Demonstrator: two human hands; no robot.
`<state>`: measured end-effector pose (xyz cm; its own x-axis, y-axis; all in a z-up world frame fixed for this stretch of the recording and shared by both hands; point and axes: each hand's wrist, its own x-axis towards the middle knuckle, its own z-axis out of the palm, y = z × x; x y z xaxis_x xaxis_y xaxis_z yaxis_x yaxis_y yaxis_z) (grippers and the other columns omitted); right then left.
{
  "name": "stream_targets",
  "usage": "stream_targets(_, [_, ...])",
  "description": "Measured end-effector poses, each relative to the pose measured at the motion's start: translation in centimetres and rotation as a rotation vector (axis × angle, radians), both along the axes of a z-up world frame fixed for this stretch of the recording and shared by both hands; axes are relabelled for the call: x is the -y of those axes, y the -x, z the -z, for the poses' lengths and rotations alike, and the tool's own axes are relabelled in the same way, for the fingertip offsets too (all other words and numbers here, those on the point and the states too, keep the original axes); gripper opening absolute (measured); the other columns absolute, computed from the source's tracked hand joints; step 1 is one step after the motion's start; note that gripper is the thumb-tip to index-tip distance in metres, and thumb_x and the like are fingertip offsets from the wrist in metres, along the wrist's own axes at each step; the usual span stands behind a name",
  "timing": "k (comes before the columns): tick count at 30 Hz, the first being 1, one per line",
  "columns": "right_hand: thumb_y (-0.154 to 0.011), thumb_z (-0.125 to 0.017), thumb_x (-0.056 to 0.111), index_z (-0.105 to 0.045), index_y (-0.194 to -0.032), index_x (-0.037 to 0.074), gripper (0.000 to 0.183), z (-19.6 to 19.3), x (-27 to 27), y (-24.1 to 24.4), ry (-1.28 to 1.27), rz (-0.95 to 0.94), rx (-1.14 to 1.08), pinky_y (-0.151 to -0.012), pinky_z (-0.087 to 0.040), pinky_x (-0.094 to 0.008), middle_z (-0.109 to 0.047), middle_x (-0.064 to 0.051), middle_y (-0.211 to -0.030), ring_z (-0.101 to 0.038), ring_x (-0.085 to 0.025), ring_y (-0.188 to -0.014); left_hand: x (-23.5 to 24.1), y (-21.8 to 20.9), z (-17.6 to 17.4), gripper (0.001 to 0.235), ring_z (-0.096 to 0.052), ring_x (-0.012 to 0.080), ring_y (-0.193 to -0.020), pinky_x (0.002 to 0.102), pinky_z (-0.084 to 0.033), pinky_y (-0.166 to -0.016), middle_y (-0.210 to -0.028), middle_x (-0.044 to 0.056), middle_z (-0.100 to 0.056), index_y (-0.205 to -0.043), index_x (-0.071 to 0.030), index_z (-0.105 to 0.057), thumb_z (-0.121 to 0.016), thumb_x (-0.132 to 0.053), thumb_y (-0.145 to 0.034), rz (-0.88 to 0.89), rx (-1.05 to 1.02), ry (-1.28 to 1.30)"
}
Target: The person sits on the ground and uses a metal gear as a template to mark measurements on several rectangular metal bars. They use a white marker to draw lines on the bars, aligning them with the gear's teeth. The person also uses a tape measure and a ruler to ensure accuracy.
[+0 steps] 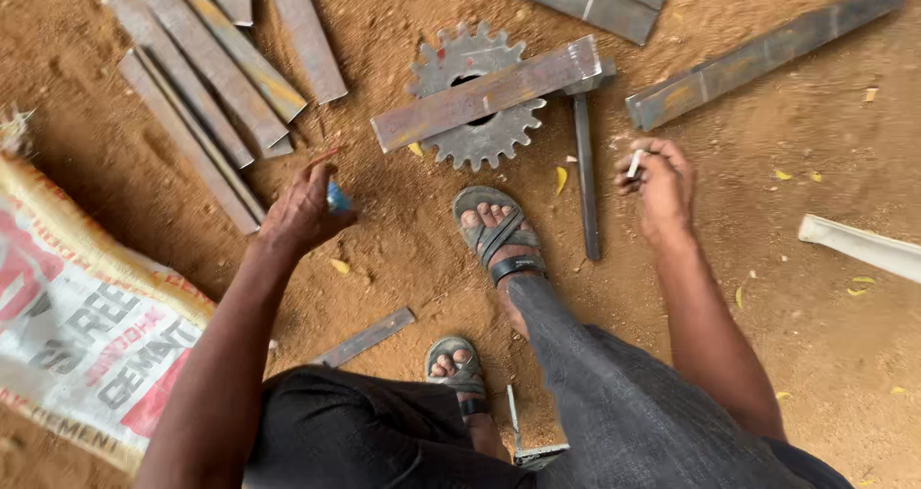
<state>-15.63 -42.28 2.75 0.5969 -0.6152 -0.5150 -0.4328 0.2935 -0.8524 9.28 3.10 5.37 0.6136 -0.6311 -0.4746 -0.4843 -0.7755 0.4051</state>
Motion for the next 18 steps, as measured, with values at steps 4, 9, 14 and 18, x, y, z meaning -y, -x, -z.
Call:
stream_targets(4, [-0.111,-0.056,-0.001,-0.061,-0.110,0.001,0.005,1.5,1.4,2.5,-0.123,0.009,0.112,-0.067,-0.058,-0.032,-0.068,-0.012,-0.091,-0.066,-0.020,-0.075,-3.2,2.8,1.0,0.042,-0.064,0.0368,-0.108,0.048,-0.059,-0.086,-0.123,0.021,-0.058,-0.127,-0.007,-0.053,-0.068,-0.035,-0.099,0.085,0.010,-0.206])
stream_targets(9, [-0.117,-0.056,0.015,-0.055,-0.114,0.005,0.010,6.1,1.3,4.3,-0.095,-0.119,-0.029,-0.069,-0.054,-0.028,-0.058,-0.003,-0.087,-0.057,-0.013,-0.072,-10.3,13.3,0.5,0.045,-0.067,0.0343,-0.102,0.048,-0.060,-0.075,-0.116,0.016,-0.062,-0.120,-0.010,-0.055,-0.068,-0.047,-0.099,0.004,-0.243,-0.327])
stream_targets(14, [-0.117,-0.054,0.024,-0.057,-0.113,0.006,0.019,9.5,1.3,6.1,0.023,-0.377,-0.102,-0.068,-0.050,-0.024,-0.055,0.001,-0.084,-0.055,-0.009,-0.071,-14.2,26.0,3.7,0.061,-0.057,0.0394,-0.111,0.055,-0.050,-0.089,-0.121,0.022,-0.054,-0.130,-0.009,-0.050,-0.071,-0.048,-0.089,-0.502,-0.172,-0.405])
stream_targets(18, [-0.116,-0.060,0.023,-0.061,-0.113,0.004,0.019,10.1,-2.1,3.8,0.244,-0.580,-0.217,-0.068,-0.049,-0.024,-0.058,0.000,-0.084,-0.056,-0.009,-0.072,-17.3,33.4,4.7,0.071,-0.052,0.0440,-0.110,0.053,-0.049,-0.087,-0.130,0.035,-0.045,-0.147,-0.001,-0.038,-0.065,-0.036,-0.091,-1.081,0.081,-0.319])
